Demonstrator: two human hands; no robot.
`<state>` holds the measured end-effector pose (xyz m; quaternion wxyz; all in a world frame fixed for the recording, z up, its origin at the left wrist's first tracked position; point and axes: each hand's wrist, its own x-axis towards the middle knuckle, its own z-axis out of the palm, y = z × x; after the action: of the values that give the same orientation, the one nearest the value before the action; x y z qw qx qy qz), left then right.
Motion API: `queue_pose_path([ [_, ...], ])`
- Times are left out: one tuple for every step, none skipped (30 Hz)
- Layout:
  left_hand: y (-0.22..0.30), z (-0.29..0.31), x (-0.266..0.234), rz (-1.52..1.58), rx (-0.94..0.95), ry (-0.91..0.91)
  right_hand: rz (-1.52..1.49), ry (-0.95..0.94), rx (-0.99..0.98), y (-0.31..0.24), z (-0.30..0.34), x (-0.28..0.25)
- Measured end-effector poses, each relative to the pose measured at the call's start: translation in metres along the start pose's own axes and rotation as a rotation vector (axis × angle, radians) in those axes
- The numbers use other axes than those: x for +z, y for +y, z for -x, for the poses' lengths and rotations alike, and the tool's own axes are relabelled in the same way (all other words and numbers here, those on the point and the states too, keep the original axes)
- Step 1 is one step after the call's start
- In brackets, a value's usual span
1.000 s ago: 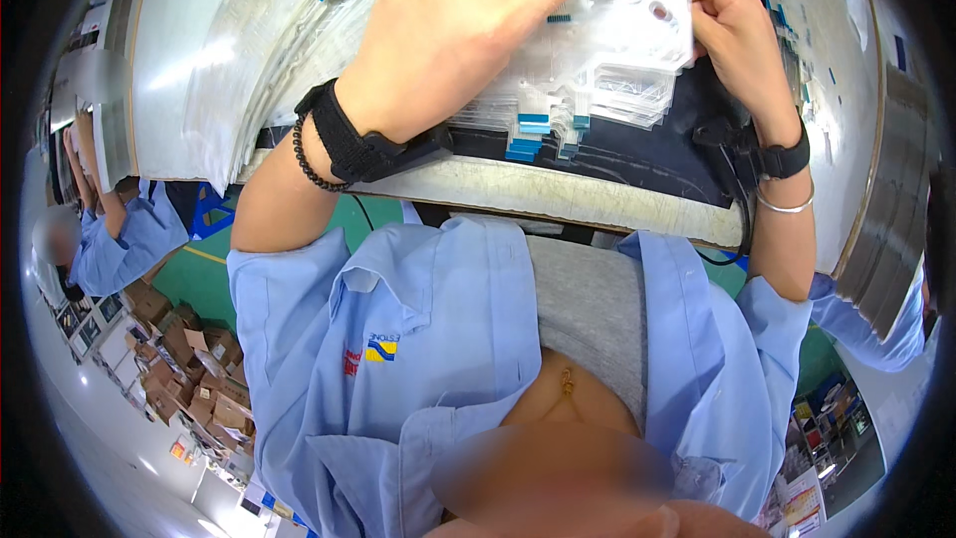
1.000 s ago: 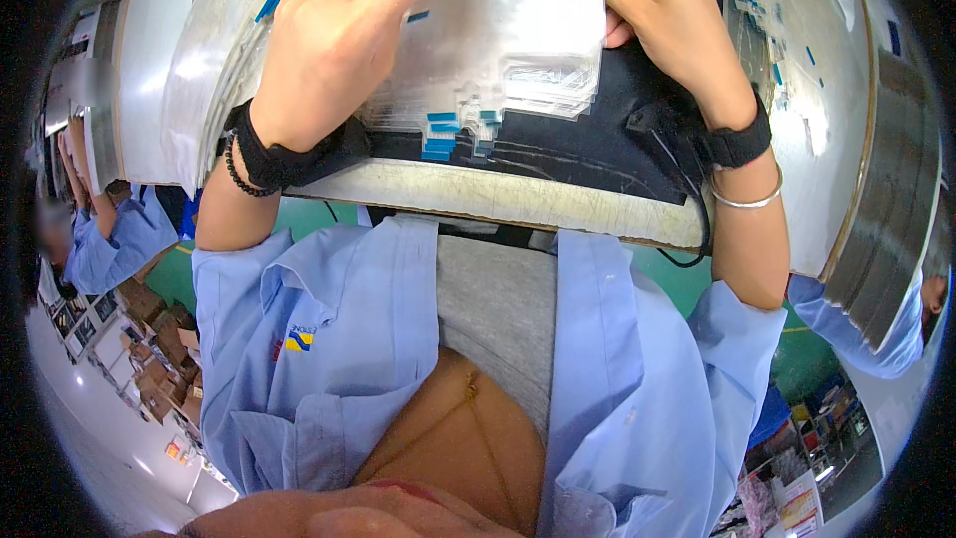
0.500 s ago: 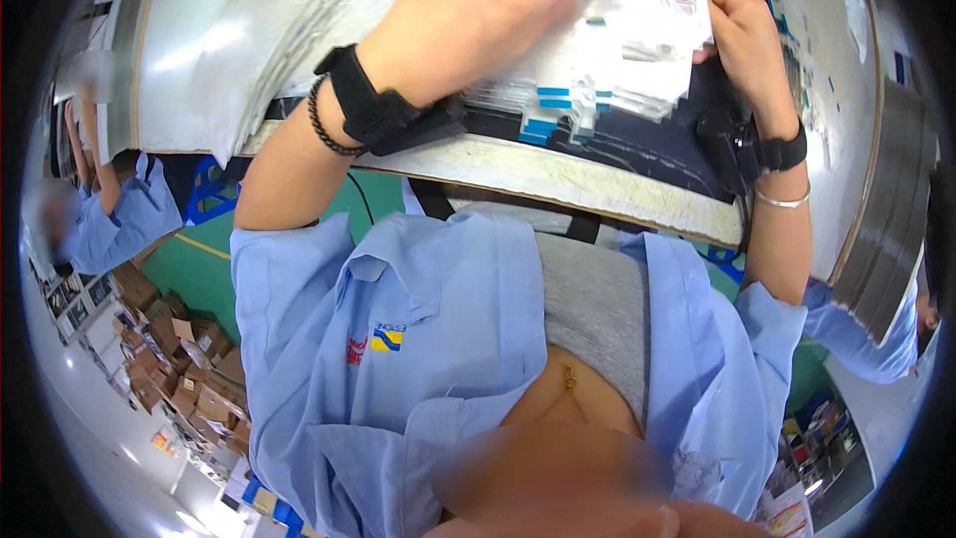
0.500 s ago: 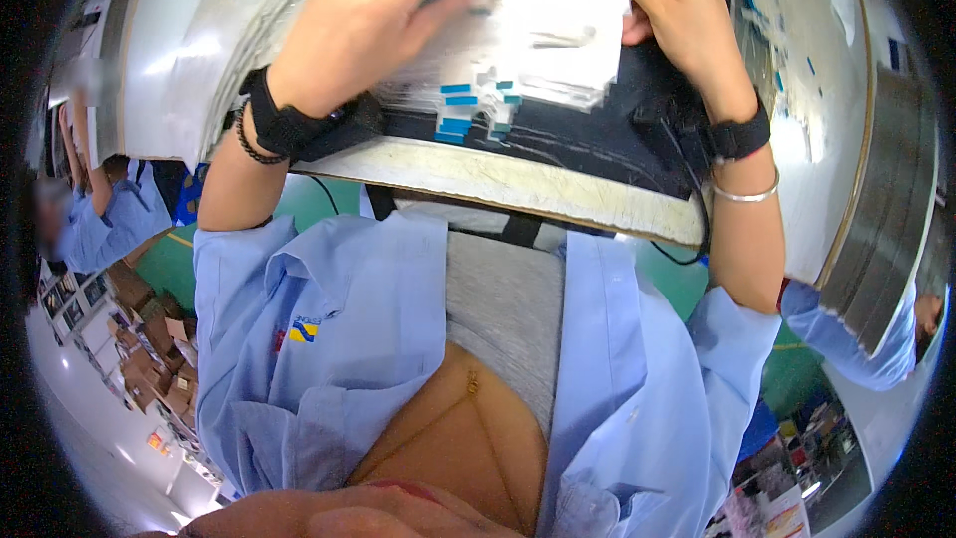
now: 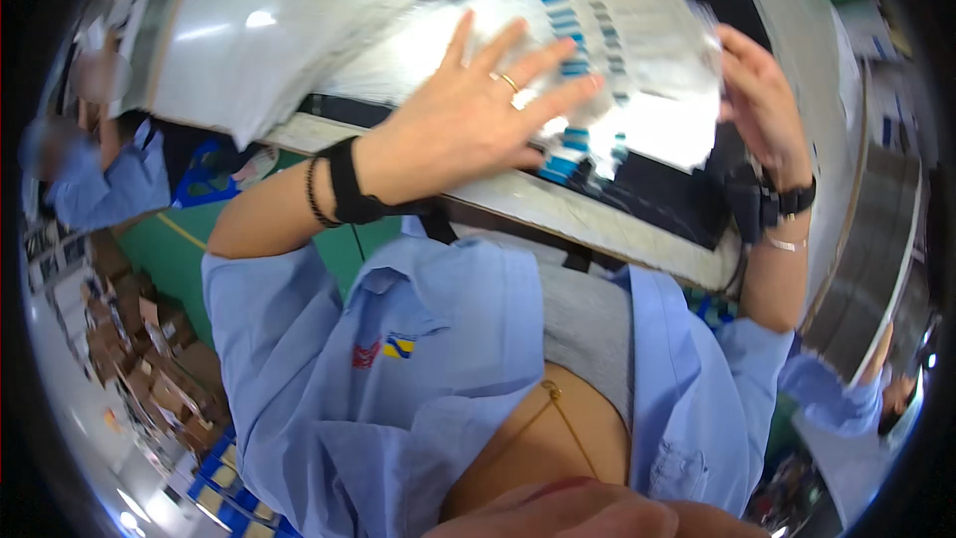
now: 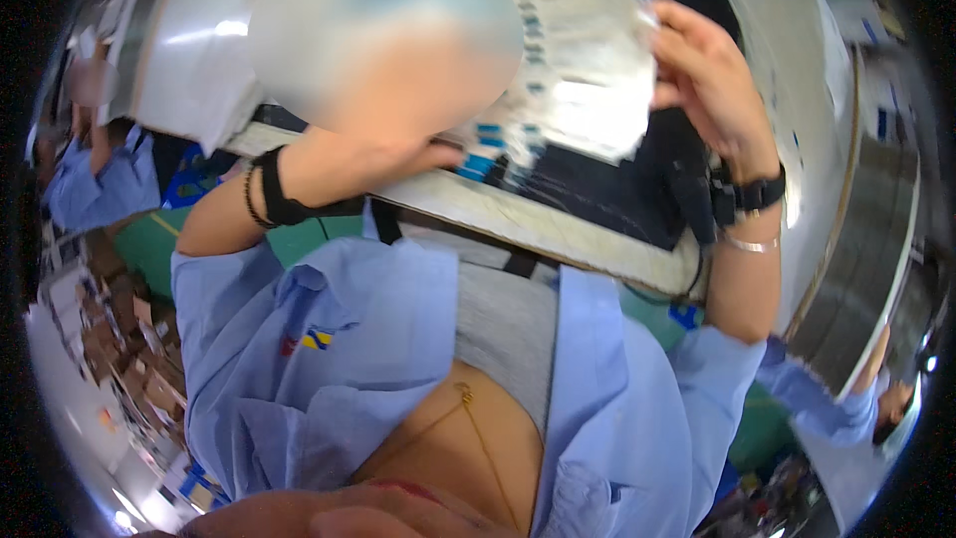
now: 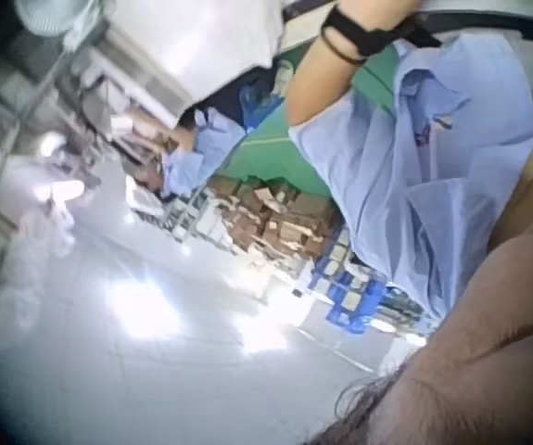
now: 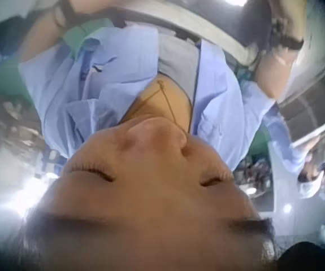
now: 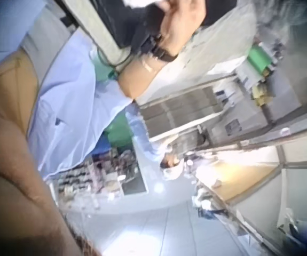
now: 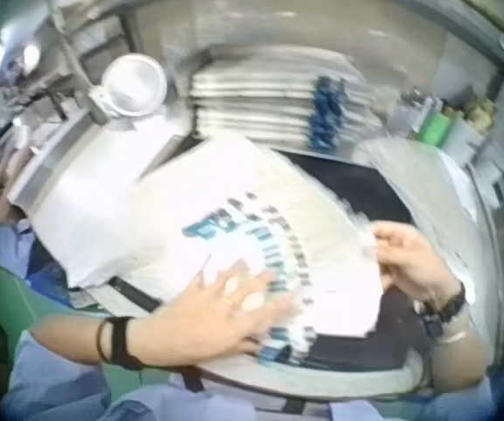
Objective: Sorting and organizing printed flexible circuit patterns on plastic sheets at an industrial assembly workstation.
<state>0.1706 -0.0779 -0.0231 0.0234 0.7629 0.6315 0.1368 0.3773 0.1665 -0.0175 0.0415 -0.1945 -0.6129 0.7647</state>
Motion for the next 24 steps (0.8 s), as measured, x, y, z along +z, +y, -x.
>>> queue_pose_path([
  [0.001,-0.003,-0.002,-0.033,-0.018,-0.007,-0.046,0.015,-0.012,0.002,-0.001,0.003],
  [-0.002,-0.005,-0.002,-0.033,-0.002,-0.014,-0.087,0.028,-0.037,0.003,-0.002,0.004],
  [-0.001,-0.006,0.002,-0.051,0.014,-0.034,-0.149,0.036,-0.036,0.007,0.004,-0.001],
  [-0.002,-0.007,0.005,-0.079,0.027,-0.055,-0.155,0.054,-0.033,0.012,0.008,-0.003],
  [-0.004,-0.008,0.008,-0.071,0.040,-0.064,-0.113,0.069,-0.031,0.017,0.011,-0.004],
  [-0.005,-0.008,0.010,-0.039,0.049,-0.077,-0.073,0.081,-0.028,0.023,0.014,-0.004],
  [-0.006,-0.009,0.011,-0.013,0.053,-0.088,0.013,0.111,-0.018,0.027,0.016,-0.002],
  [-0.007,-0.011,0.012,-0.011,0.056,-0.100,0.001,0.114,-0.015,0.030,0.016,-0.001],
  [-0.008,-0.014,0.011,0.000,0.058,-0.130,0.136,0.142,-0.050,0.035,0.014,0.000],
  [-0.005,-0.013,0.005,0.000,0.062,-0.146,0.282,0.169,-0.098,0.033,0.016,0.006],
  [-0.004,-0.012,0.000,-0.009,0.066,-0.148,0.265,0.191,-0.182,0.038,0.014,0.010],
  [-0.003,-0.012,-0.004,0.003,0.064,-0.141,0.261,0.194,-0.192,0.035,0.016,0.012],
  [-0.006,-0.013,-0.003,0.027,0.057,-0.145,0.456,0.220,-0.187,0.034,0.014,0.010],
  [-0.008,-0.016,-0.004,0.028,0.057,-0.155,0.653,0.244,-0.182,0.034,0.012,0.009],
  [-0.010,-0.019,-0.006,0.048,0.048,-0.152,0.637,0.319,-0.221,0.034,0.010,0.014],
  [-0.010,-0.019,-0.006,0.070,0.040,-0.147,0.633,0.321,-0.218,0.037,0.010,0.012],
  [-0.010,-0.020,-0.006,0.070,0.042,-0.149,0.617,0.305,-0.214,0.038,0.010,0.010],
  [-0.011,-0.022,-0.007,0.077,0.046,-0.151,0.604,0.290,-0.214,0.037,0.010,0.007],
  [-0.013,-0.019,-0.007,0.074,0.035,-0.154,0.600,0.278,-0.226,0.037,0.008,0.007],
  [-0.012,-0.016,-0.009,0.060,0.023,-0.150,0.439,0.270,-0.157,0.033,0.008,0.010],
  [-0.008,-0.015,-0.010,0.055,0.035,-0.125,0.280,0.256,-0.091,0.028,0.009,0.013],
  [-0.005,-0.015,-0.012,0.034,0.048,-0.090,0.119,0.317,-0.098,0.031,0.009,0.019],
  [-0.002,-0.011,-0.009,0.038,0.034,-0.057,0.031,0.327,-0.107,0.032,0.008,0.020],
  [-0.004,-0.007,0.000,-0.047,0.022,-0.015,-0.056,0.331,-0.116,0.030,0.007,0.020],
])
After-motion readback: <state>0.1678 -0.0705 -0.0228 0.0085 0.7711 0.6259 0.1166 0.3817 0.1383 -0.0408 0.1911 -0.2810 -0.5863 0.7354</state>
